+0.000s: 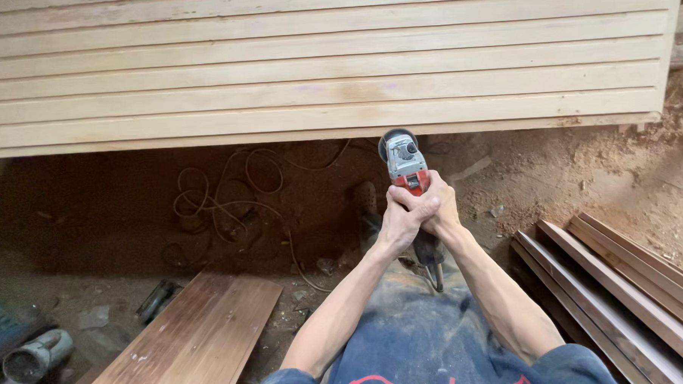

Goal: The person uses an orbital sander to smooth the surface of a large wooden board. They move the sander back and forth across the planks, occasionally repositioning the board to access different areas.

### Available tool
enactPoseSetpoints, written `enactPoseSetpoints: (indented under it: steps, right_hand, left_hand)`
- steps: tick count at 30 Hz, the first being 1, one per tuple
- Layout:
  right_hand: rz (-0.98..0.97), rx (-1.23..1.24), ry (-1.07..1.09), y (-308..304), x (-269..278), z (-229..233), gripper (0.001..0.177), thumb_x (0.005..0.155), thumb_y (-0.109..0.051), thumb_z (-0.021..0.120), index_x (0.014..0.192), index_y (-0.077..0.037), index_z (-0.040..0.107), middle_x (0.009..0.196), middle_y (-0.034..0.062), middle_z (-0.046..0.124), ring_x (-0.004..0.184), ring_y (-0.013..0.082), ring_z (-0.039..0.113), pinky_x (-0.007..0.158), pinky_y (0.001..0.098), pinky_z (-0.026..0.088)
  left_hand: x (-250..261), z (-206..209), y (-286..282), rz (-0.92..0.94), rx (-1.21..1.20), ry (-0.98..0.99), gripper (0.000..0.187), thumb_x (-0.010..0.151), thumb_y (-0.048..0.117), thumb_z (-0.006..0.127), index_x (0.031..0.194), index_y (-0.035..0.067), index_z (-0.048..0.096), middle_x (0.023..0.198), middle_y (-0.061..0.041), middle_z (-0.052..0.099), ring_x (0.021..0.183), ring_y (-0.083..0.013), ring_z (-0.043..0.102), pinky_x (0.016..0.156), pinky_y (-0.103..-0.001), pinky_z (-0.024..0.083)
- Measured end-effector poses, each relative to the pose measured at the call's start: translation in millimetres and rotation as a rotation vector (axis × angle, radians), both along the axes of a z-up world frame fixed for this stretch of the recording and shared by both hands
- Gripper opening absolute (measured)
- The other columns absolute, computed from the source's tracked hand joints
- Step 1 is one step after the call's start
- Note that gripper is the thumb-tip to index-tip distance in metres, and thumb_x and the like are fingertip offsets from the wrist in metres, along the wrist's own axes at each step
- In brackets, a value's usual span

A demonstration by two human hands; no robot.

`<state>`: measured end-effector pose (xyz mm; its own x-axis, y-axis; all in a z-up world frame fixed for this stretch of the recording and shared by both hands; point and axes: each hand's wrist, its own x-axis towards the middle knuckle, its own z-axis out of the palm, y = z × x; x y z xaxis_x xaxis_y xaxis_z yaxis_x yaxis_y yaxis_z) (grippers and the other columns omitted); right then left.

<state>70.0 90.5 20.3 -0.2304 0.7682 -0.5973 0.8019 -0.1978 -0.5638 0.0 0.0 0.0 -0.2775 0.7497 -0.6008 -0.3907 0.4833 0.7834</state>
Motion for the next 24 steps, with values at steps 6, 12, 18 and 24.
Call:
enactPoseSetpoints:
  steps: [6, 12, 18, 24]
  right_hand:
    - [-0.026, 0.029, -0.021, 32, 59, 1, 0.077, 0.066, -0.056, 0.085, 0.111, 0.001, 0.064, 0.096, 0.018, 0.074, 0.088, 0.0293, 0.072, 0.083, 0.039, 0.055]
    - [-0.112, 0.051, -0.036, 65, 136, -2, 0.074, 0.066, -0.055, 0.084, 0.111, 0.0, 0.065, 0.095, 0.017, 0.075, 0.087, 0.0274, 0.072, 0.082, 0.0386, 0.055]
    - [-0.233, 0.086, 0.02, 101, 213, -12, 0.075, 0.064, -0.058, 0.084, 0.107, 0.001, 0.067, 0.092, 0.0122, 0.075, 0.084, 0.0265, 0.072, 0.08, 0.0385, 0.056]
    - [-0.41, -0.043, 0.242, 134, 262, -3, 0.08, 0.063, -0.057, 0.084, 0.115, 0.001, 0.065, 0.099, 0.0146, 0.075, 0.089, 0.0278, 0.072, 0.083, 0.0392, 0.057]
  left_hand:
    - [51, 3, 46, -0.055, 0.097, -0.031, 0.082, 0.079, 0.053, 0.075, 0.133, -0.005, 0.053, 0.124, -0.017, 0.065, 0.117, -0.0259, 0.065, 0.101, -0.039, 0.051]
    - [112, 11, 88, -0.153, 0.218, -0.065, 0.068, 0.082, 0.048, 0.074, 0.129, 0.001, 0.058, 0.12, -0.014, 0.066, 0.114, -0.026, 0.065, 0.1, -0.04, 0.052]
    - [178, 5, 134, -0.31, 0.17, -0.012, 0.077, 0.078, 0.054, 0.073, 0.133, 0.003, 0.059, 0.124, -0.017, 0.067, 0.117, -0.029, 0.066, 0.1, -0.041, 0.052]
    - [231, 3, 177, -0.429, 0.02, 0.039, 0.094, 0.067, 0.064, 0.073, 0.129, -0.005, 0.054, 0.12, -0.025, 0.063, 0.111, -0.035, 0.068, 0.095, -0.044, 0.056]
